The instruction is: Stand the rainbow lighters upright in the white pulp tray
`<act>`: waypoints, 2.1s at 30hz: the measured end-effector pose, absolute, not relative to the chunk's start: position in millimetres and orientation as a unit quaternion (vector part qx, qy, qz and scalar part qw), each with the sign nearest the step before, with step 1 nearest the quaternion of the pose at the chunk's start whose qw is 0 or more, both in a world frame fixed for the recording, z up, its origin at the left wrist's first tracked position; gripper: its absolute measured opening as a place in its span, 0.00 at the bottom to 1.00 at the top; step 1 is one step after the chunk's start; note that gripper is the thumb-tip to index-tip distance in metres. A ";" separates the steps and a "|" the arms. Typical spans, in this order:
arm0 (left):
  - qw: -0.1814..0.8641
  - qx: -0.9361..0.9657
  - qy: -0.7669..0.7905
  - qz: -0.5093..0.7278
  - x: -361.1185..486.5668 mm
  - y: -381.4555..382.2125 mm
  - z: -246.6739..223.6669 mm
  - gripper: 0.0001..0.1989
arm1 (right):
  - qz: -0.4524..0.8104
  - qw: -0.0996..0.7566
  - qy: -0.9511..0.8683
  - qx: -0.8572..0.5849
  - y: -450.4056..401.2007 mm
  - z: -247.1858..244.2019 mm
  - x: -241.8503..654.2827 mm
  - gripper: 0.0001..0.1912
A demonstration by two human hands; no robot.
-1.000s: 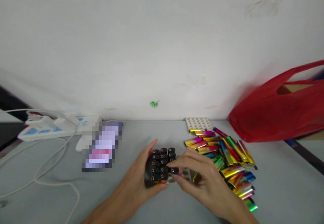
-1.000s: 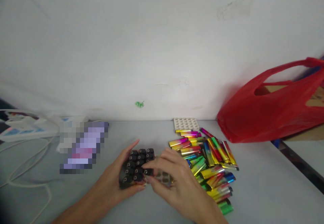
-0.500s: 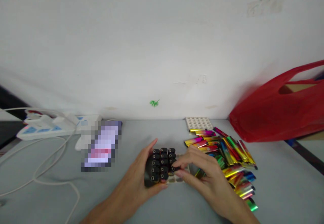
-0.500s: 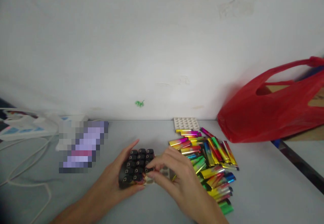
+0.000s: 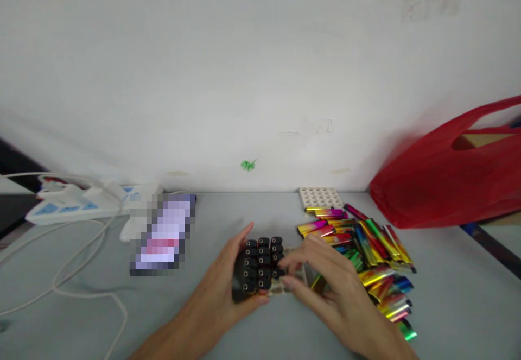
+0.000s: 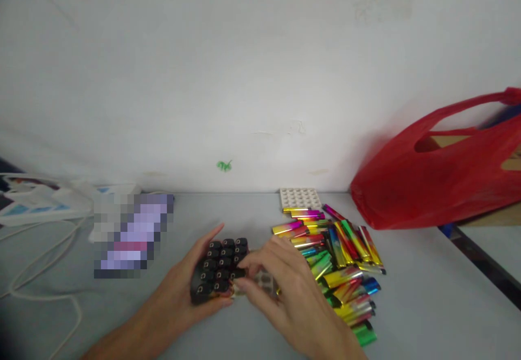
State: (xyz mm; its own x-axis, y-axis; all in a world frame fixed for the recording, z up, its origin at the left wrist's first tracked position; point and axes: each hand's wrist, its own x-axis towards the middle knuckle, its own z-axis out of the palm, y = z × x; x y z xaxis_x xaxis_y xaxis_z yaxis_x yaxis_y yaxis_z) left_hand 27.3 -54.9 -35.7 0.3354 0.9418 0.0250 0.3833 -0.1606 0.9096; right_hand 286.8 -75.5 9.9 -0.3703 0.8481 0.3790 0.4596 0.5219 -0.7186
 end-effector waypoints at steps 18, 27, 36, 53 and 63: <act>0.428 0.685 0.492 0.325 28.5 -54.9 -37.8 0.55 | -0.152 0.195 -0.646 -0.722 -60.2 -20.1 290.7 0.27; 0.434 0.687 0.491 0.315 30.0 -55.5 -33.3 0.54 | -0.098 0.304 -0.670 -0.670 -57.2 -19.9 286.9 0.22; 0.407 0.697 0.488 0.333 29.1 -54.3 -40.8 0.56 | 0.228 0.492 -0.593 -0.595 -64.8 -8.2 280.7 0.19; 0.412 0.702 0.485 0.321 28.0 -53.1 -38.9 0.55 | 0.543 0.562 -0.373 -0.500 -59.9 -3.2 279.9 0.17; 0.407 0.703 0.494 0.308 29.4 -54.5 -29.7 0.54 | 0.593 0.570 -0.337 -0.459 -61.4 9.7 274.8 0.30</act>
